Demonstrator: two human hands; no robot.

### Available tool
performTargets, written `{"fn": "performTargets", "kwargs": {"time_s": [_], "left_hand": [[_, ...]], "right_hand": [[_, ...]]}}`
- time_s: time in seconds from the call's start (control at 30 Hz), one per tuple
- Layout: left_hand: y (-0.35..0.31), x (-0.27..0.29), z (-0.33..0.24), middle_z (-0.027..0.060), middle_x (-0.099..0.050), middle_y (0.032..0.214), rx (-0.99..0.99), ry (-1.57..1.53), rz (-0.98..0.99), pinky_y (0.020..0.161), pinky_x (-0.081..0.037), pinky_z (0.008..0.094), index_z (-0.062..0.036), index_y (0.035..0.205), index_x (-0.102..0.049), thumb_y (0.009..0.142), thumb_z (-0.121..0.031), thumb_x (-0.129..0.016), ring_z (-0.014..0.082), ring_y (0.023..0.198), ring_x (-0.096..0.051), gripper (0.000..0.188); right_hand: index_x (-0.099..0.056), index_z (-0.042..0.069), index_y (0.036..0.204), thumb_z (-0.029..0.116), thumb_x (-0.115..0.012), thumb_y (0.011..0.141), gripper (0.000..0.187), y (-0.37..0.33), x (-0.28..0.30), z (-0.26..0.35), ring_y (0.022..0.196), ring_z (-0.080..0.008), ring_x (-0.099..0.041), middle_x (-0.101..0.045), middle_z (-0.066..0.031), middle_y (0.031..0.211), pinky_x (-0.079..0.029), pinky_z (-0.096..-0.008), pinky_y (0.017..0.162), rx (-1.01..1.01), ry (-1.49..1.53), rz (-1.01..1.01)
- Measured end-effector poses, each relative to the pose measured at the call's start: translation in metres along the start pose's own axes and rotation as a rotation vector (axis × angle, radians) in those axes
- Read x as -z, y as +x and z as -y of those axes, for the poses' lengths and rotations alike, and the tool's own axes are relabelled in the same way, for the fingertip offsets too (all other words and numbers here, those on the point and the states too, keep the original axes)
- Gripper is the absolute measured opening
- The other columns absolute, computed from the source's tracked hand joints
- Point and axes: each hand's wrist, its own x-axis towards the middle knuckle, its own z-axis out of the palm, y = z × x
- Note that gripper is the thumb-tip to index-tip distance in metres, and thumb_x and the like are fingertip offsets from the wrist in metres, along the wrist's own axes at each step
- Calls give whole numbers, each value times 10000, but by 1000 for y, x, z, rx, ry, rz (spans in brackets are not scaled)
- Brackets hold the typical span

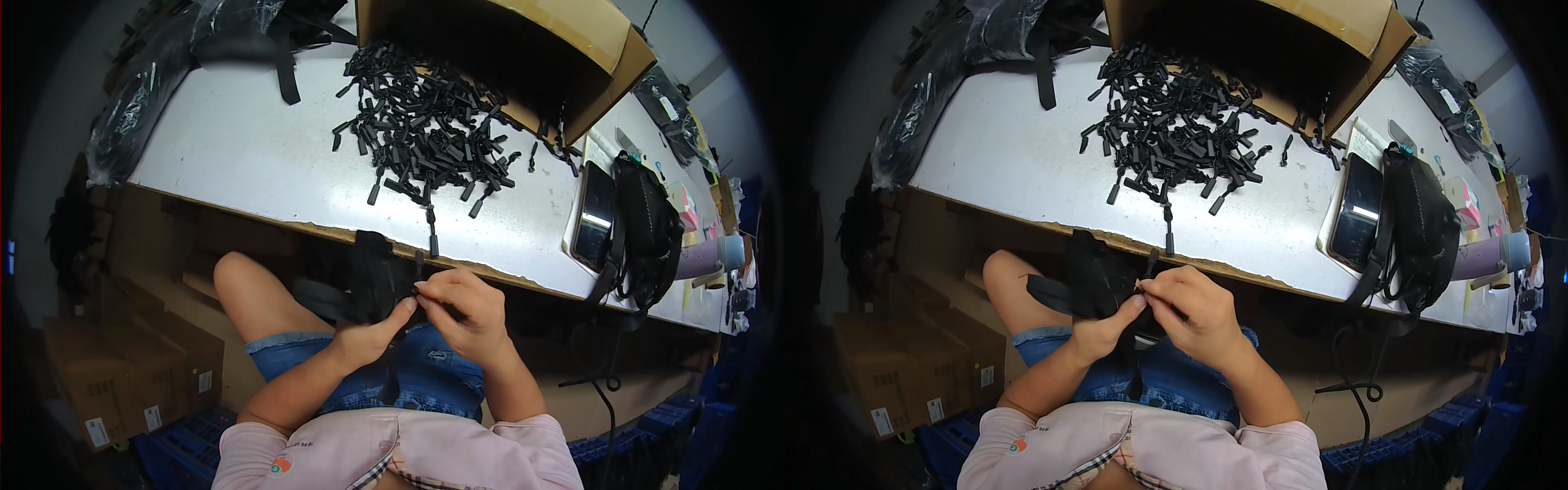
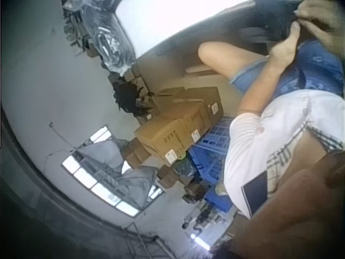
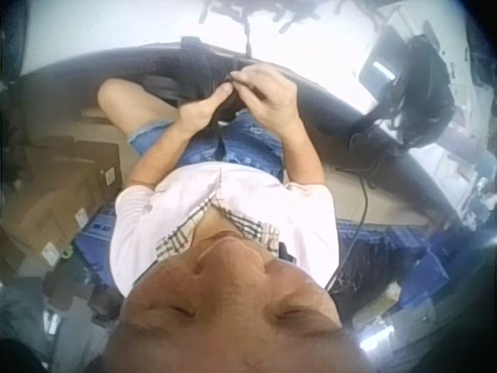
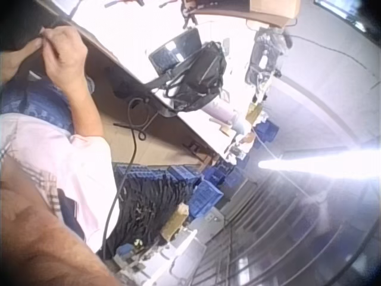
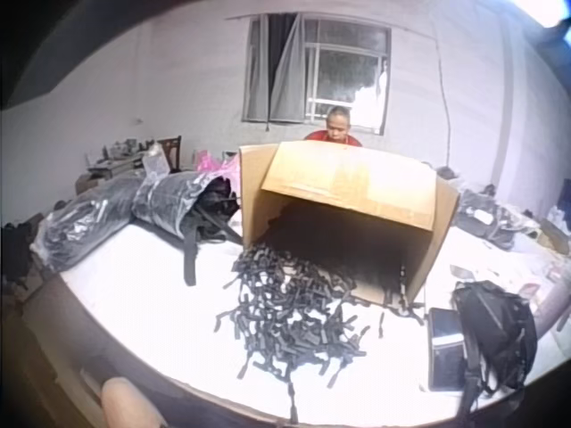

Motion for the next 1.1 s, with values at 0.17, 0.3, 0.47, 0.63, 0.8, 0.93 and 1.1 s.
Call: {"fn": "performTargets", "kwargs": {"time_s": [0.17,0.3,0.47,0.63,0.8,0.93,1.1], "left_hand": [[-2,1,-3,36,-552,853,-25,63,-35,731,-425,216,-3,958,-533,777,3,-552,103,782,-523,182],[-4,-4,-7,50,-540,900,59,-168,-97,744,-420,224,-1,1004,-506,789,-38,-553,106,824,-514,222],[-6,0,-4,54,-535,930,-58,-72,-53,748,-419,216,13,1036,-491,796,-56,-557,102,854,-507,258],[-6,6,-10,49,-550,907,95,-268,25,738,-428,219,15,1002,-517,797,-48,-552,102,828,-520,217],[-5,2,-16,62,-518,885,121,-202,21,752,-398,244,-1,918,-532,750,-24,-564,122,841,-495,172],[-5,2,-13,57,-548,933,2,-92,10,762,-415,232,1,980,-536,793,-42,-540,114,864,-513,192],[-7,0,-18,59,-529,914,40,-142,0,760,-410,241,1,960,-534,783,-40,-543,120,847,-504,183]], "right_hand": [[-588,-11,865,-72,-615,662,214,3,-4,3,591,-116,-532,-563,-95,764,-427,-198,498,94,-87,-21],[-564,-30,825,-54,-609,698,137,-13,-18,3,577,-93,-517,-538,-67,726,-420,-191,490,-227,266,-143],[-549,-25,792,-3,-598,741,74,-15,-28,3,514,-55,-478,-509,-29,682,-384,-168,442,-373,564,-180],[-532,-5,756,34,-588,759,68,-16,-14,-8,479,-38,-414,-490,-4,663,-313,-162,408,-714,1118,26],[-516,2,737,33,-581,761,76,-17,-14,-10,464,-25,-383,-481,2,655,-284,-166,394,-714,1066,35],[-509,3,756,21,-569,767,64,-20,-33,-2,493,-17,-391,-469,5,650,-288,-158,411,-412,713,-166],[-500,0,784,11,-559,777,61,-22,-23,-4,541,-22,-415,-456,8,666,-323,-151,455,-674,1067,-53]]}}
